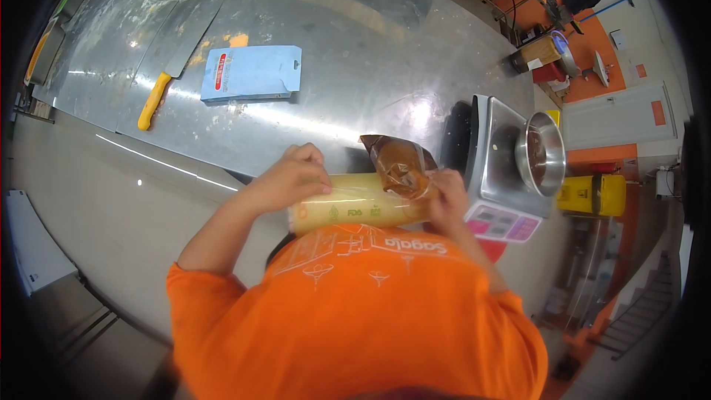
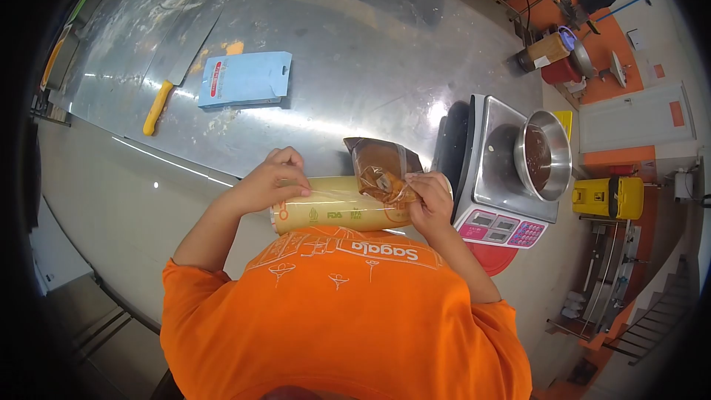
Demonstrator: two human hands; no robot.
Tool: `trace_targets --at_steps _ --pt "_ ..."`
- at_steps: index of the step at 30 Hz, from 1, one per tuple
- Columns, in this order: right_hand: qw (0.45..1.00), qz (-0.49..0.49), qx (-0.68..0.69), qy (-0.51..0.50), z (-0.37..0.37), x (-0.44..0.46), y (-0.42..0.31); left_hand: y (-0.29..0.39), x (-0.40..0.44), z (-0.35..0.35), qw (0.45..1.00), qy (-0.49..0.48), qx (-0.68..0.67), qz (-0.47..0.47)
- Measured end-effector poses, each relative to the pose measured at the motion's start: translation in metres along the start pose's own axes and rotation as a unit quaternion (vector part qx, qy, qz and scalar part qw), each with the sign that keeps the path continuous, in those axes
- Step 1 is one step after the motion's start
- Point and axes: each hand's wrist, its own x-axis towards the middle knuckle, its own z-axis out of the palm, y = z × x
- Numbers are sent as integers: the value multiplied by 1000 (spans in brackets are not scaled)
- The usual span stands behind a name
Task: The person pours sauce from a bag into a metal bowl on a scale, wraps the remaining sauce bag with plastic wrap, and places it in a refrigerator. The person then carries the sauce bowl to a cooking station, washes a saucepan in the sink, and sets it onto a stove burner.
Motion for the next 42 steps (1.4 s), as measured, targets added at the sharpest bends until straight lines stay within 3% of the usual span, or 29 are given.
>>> trace_targets --at_steps 4,6,7,9,13,15,19,22,25,31,34,36,39,42 --pt "999 21 24 12 1 -3 3 11 7 2 990 -36 -105 -86" --pt "999 36 29 16 2 -5 4 22 3 2 963 -34 -100 -247" --pt "999 33 31 18 2 -5 3 22 1 4 963 -38 -97 -247" --pt "999 31 32 23 2 -6 3 20 -2 9 972 11 -101 -212" --pt "999 29 32 20 0 -7 2 37 1 3 978 -50 -50 -195" --pt "999 19 28 14 -2 -8 0 47 -3 -1 991 -41 94 -90" --pt "998 14 45 33 1 -9 -4 23 -18 -11 993 -65 98 -28" --pt "997 7 51 49 1 -12 -3 10 -18 -12 998 -19 56 27" --pt "997 -1 49 55 1 -13 -4 3 -21 -8 999 14 36 -12" --pt "998 -2 43 54 -2 -14 -6 0 -34 7 985 145 52 74" --pt "998 -9 40 52 -3 -13 -7 5 -32 6 963 216 116 110" --pt "997 -11 36 65 -3 -12 -8 8 -30 13 908 333 225 117" --pt "999 -1 11 53 -5 -14 -8 24 -34 5 882 336 317 93" --pt "999 -2 15 50 -4 -15 -8 50 -12 -21 886 322 326 71"
